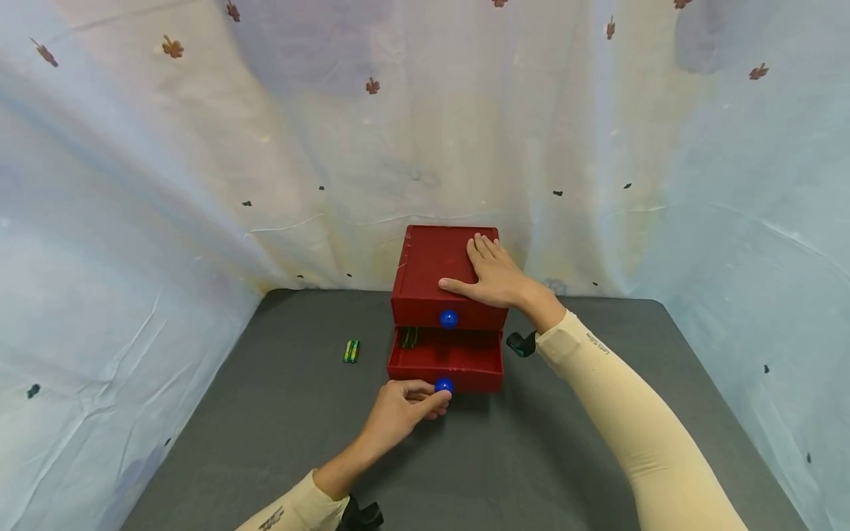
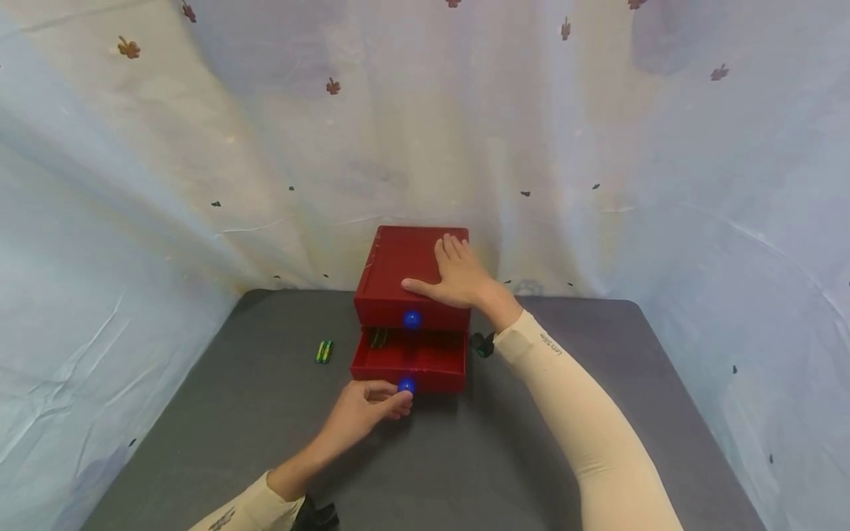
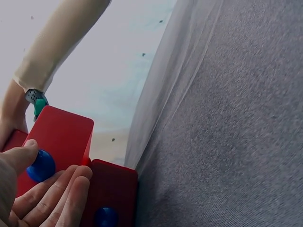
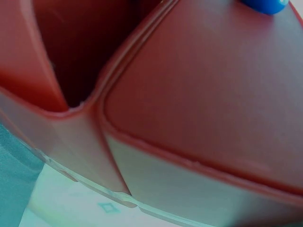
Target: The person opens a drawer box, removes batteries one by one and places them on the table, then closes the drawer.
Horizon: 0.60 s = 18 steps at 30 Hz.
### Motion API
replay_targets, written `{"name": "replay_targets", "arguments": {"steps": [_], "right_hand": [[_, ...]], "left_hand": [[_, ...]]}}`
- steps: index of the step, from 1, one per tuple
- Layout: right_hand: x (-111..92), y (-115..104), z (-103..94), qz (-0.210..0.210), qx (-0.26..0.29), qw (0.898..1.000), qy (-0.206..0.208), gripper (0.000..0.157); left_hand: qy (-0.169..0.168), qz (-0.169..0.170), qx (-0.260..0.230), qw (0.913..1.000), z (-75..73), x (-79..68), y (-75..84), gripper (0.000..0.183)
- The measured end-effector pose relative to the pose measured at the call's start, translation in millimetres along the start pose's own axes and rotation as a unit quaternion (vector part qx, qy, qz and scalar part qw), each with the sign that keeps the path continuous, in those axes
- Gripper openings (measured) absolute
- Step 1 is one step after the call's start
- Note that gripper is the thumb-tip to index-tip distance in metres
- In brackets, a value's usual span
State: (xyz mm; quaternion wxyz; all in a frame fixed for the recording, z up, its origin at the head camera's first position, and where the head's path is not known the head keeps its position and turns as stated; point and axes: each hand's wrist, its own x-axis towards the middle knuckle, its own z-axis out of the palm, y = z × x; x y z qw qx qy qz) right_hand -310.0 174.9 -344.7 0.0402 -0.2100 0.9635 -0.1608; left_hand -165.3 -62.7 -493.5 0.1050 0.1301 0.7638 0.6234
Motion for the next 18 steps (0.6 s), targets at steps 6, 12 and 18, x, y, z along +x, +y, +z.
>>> {"name": "replay_targets", "arguments": {"steps": [6, 12, 18], "right_hand": [[0, 1, 0.6, -0.002, -0.003, 1.0, -0.001, 0.111], [0, 1, 0.7, 0.0, -0.001, 1.0, 0.0, 0.111], [1, 1, 0.2, -0.005, -0.003, 1.0, 0.002, 0.111]], "left_hand": [[0.0, -0.009, 0.002, 1.0, 1.5, -5.5, -2.0, 0.034], [0.001, -0.012, -0.004, 0.9999, 4.1, -13.4, -0.2, 0.031], [0.007, -0.012, -0.001, 0.9999, 6.9, -20.9, -1.6, 0.03]]}}
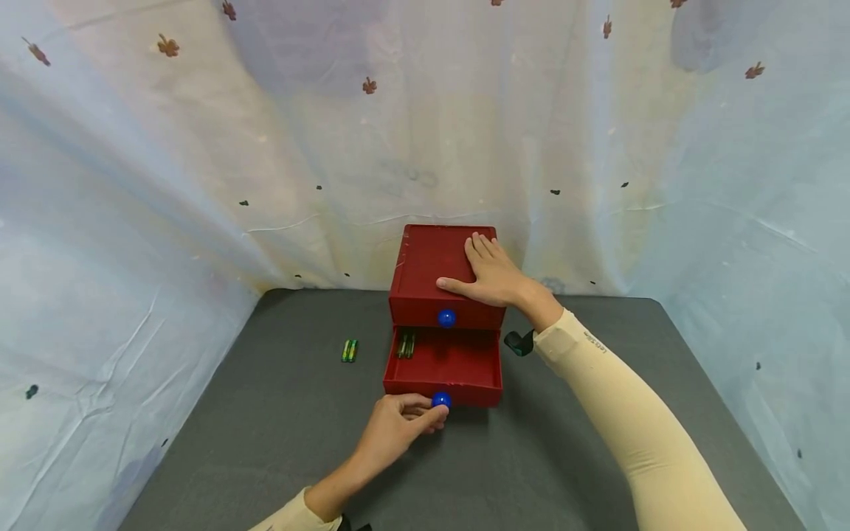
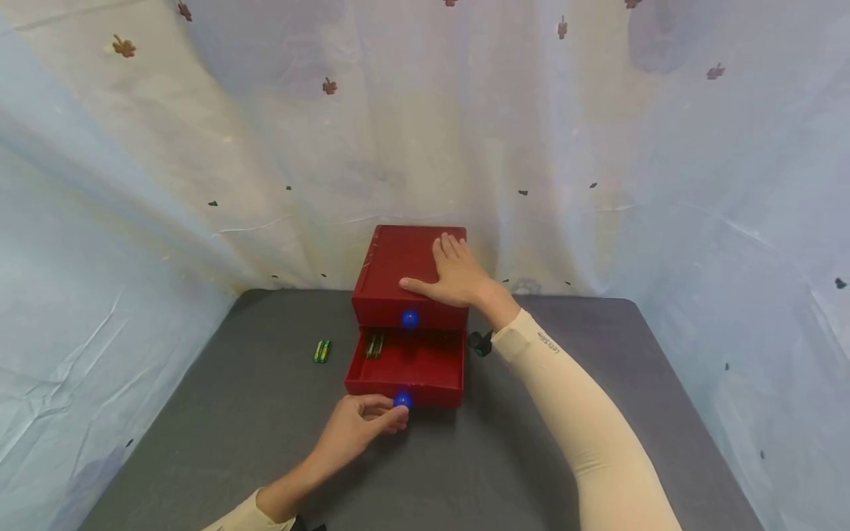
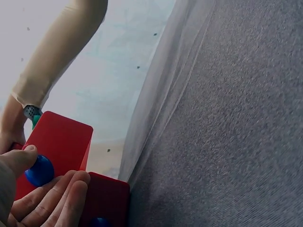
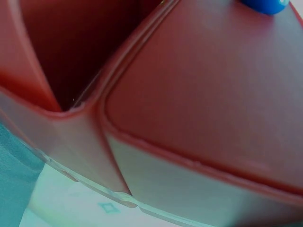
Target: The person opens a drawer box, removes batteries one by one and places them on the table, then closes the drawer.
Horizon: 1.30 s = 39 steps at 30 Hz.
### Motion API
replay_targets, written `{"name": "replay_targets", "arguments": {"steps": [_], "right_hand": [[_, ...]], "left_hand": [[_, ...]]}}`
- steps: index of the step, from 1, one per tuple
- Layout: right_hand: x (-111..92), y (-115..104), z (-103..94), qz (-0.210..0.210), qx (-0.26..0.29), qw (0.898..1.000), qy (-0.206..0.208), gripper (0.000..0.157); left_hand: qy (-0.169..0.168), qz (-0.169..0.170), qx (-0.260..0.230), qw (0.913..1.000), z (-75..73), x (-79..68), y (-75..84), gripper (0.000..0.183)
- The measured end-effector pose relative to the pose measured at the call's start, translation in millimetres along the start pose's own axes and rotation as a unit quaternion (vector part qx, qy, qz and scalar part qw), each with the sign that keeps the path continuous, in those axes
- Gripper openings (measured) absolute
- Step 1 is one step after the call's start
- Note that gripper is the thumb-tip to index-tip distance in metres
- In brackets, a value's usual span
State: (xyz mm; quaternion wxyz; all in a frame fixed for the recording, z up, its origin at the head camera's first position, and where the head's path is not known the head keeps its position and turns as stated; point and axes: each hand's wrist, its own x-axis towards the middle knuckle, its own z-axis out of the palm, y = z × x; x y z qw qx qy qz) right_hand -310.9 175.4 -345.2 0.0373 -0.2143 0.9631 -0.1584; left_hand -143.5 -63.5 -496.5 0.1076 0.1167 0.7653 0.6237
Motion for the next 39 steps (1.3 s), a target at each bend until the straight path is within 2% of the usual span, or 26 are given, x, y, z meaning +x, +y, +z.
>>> {"name": "replay_targets", "arguments": {"steps": [10, 15, 21, 32, 39], "right_hand": [[-1, -1, 0.3, -0.002, 0.0, 1.0, 0.0, 0.111], [-1, -1, 0.7, 0.003, 0.002, 1.0, -0.002, 0.111], [1, 0, 1.4, 0.002, 0.001, 1.0, -0.002, 0.111], [1, -1, 0.1, -0.001, 0.003, 1.0, -0.004, 0.111], [1, 0, 1.2, 0.001, -0.003, 1.0, -0.006, 0.111]], "left_hand": [[-0.002, -0.003, 0.01, 0.9999, 2.0, -6.3, -6.4, 0.029], [-0.003, -0.007, 0.0, 1.0, 3.3, -10.4, -5.6, 0.026], [-0.004, -0.01, -0.009, 0.9999, 3.8, -15.9, -5.3, 0.031], [-0.005, 0.001, -0.014, 0.9999, 5.2, -24.4, -5.2, 0.03], [-0.009, -0.012, -0.016, 0.9998, 6.0, -29.0, -6.5, 0.028]]}}
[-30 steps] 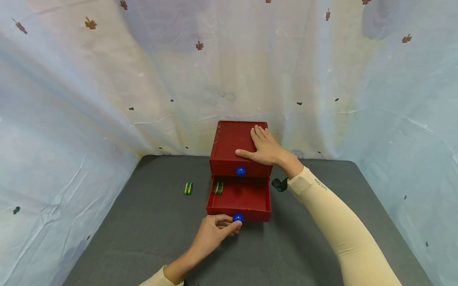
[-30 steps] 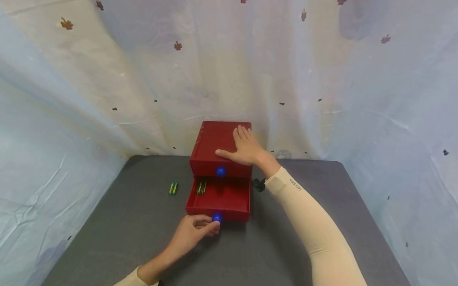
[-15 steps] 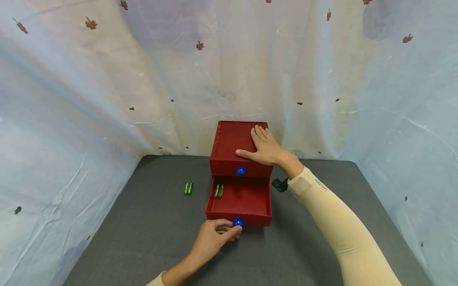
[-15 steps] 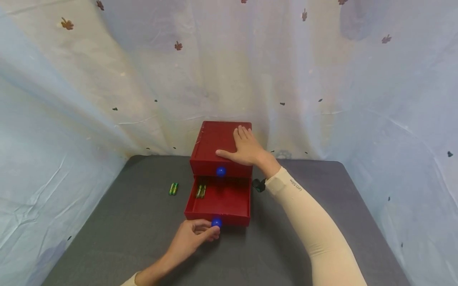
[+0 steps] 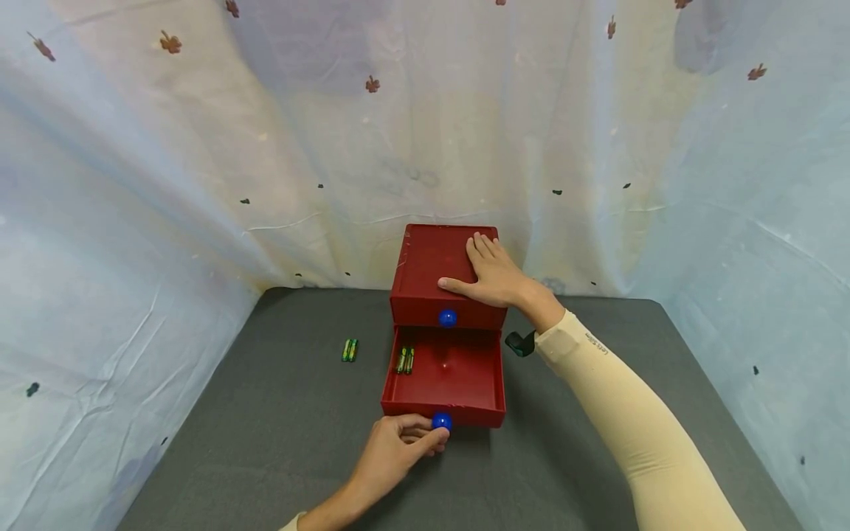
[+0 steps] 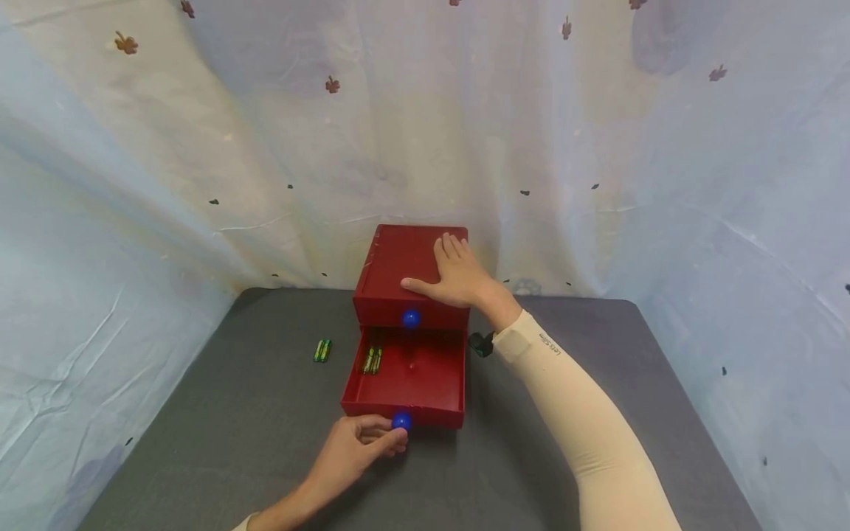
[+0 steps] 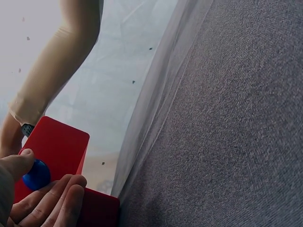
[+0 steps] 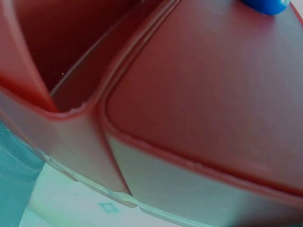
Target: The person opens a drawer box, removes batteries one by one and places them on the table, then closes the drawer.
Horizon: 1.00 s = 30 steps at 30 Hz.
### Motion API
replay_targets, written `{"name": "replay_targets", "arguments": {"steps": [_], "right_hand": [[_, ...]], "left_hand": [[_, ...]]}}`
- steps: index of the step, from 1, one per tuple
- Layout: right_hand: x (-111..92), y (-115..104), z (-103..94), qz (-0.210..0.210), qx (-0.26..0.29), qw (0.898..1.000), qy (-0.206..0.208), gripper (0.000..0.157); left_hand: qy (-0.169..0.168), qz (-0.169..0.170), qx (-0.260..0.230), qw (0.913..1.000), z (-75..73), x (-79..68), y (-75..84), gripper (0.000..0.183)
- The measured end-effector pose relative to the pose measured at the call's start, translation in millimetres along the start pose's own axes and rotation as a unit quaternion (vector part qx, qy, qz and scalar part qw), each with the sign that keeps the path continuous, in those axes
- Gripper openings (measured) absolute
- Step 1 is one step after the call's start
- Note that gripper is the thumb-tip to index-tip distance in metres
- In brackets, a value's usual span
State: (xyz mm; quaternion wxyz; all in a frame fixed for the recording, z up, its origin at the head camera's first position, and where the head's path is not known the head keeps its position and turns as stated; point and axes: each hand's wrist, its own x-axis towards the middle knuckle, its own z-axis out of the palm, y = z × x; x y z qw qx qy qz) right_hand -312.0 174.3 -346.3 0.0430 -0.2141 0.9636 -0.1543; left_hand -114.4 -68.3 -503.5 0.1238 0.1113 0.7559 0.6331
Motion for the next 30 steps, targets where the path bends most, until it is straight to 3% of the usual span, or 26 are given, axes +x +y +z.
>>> {"name": "replay_targets", "arguments": {"steps": [30], "right_hand": [[-1, 0, -0.4, -0.002, 0.003, 1.0, 0.004, 0.111]], "left_hand": [[-0.001, -0.022, 0.007, 0.9997, 7.4, -15.1, 0.2, 0.025]]}}
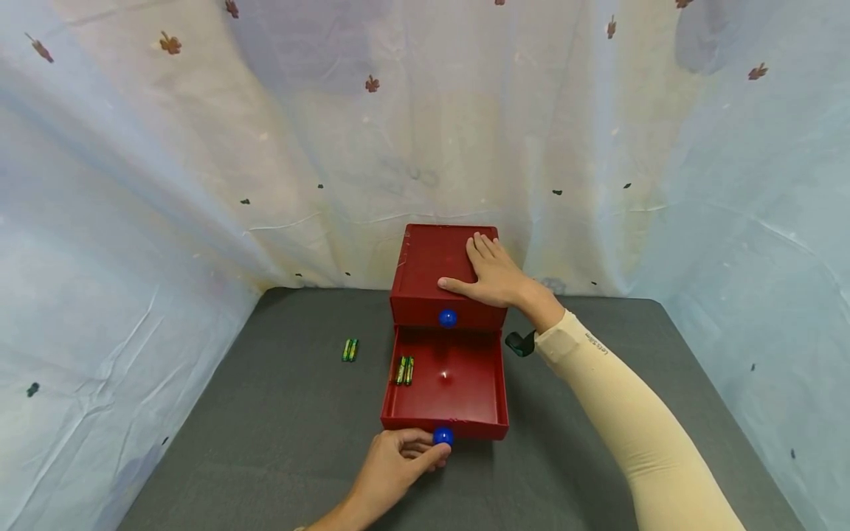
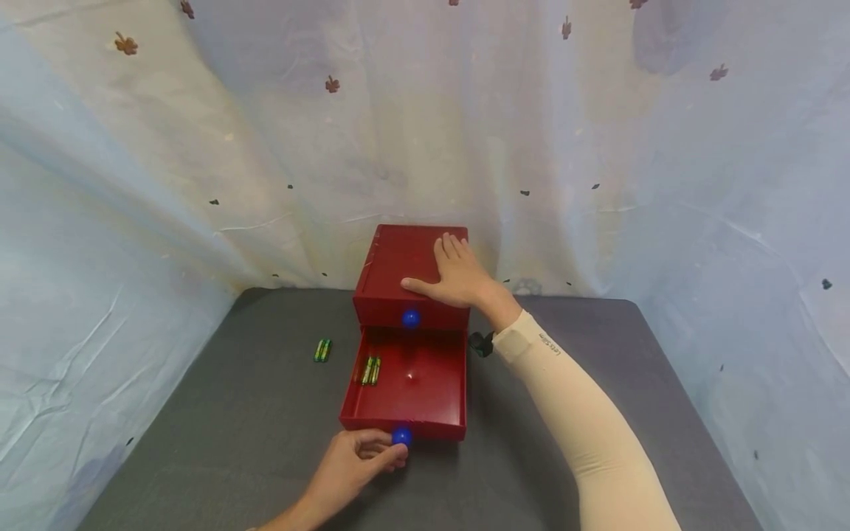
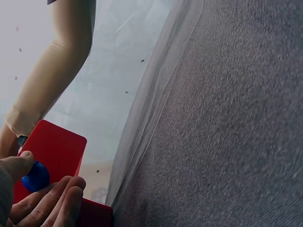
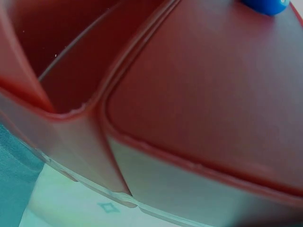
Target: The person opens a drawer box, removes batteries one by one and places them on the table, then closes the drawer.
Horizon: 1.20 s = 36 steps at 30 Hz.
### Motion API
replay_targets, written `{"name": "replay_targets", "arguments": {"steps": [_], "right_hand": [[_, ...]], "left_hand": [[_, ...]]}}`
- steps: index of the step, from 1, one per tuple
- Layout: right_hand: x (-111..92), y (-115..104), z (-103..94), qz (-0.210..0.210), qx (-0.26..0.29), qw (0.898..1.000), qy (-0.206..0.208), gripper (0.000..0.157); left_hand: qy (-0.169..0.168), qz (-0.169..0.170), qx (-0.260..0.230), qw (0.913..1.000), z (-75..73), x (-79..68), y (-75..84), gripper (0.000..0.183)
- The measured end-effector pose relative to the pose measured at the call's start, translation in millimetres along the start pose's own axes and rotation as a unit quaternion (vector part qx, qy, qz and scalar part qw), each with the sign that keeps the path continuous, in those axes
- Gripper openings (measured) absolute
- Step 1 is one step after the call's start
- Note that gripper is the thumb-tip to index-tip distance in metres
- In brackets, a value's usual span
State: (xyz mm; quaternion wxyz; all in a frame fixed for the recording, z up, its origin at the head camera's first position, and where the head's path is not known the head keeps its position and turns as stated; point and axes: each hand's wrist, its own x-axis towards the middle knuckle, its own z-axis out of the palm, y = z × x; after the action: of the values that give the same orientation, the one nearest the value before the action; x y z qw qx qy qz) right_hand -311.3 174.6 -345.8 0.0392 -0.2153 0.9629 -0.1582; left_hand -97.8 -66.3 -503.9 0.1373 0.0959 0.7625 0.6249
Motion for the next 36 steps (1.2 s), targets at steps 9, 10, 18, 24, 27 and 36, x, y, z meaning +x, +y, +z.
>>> {"name": "replay_targets", "arguments": {"steps": [9, 10, 18, 24, 27, 36], "right_hand": [[1, 1, 0.2, -0.001, 0.002, 1.0, 0.0, 0.11], [1, 1, 0.4, -0.001, 0.002, 1.0, 0.0, 0.11], [1, 1, 1.2, 0.001, 0.005, 1.0, 0.003, 0.112], [2, 0, 2.1, 0.002, 0.002, 1.0, 0.003, 0.112], [2, 1, 2.7, 0.002, 0.001, 1.0, 0.003, 0.112], [1, 0, 2.5, 0.006, -0.001, 1.0, 0.003, 0.112]], "left_hand": [[-0.004, -0.006, -0.012, 0.9999, 1.4, 0.1, -3.1, 0.028], [-0.004, -0.005, -0.011, 0.9999, 1.3, 0.1, -3.4, 0.027], [-0.003, 0.01, -0.005, 0.9999, -0.2, -0.6, -4.9, 0.025], [-0.011, 0.006, 0.013, 0.9998, -1.9, -1.6, -4.0, 0.025], [-0.018, 0.0, 0.033, 0.9993, -4.2, -2.3, -3.4, 0.024], [-0.057, 0.02, 0.071, 0.9956, -10.0, -6.0, -0.6, 0.02]]}}
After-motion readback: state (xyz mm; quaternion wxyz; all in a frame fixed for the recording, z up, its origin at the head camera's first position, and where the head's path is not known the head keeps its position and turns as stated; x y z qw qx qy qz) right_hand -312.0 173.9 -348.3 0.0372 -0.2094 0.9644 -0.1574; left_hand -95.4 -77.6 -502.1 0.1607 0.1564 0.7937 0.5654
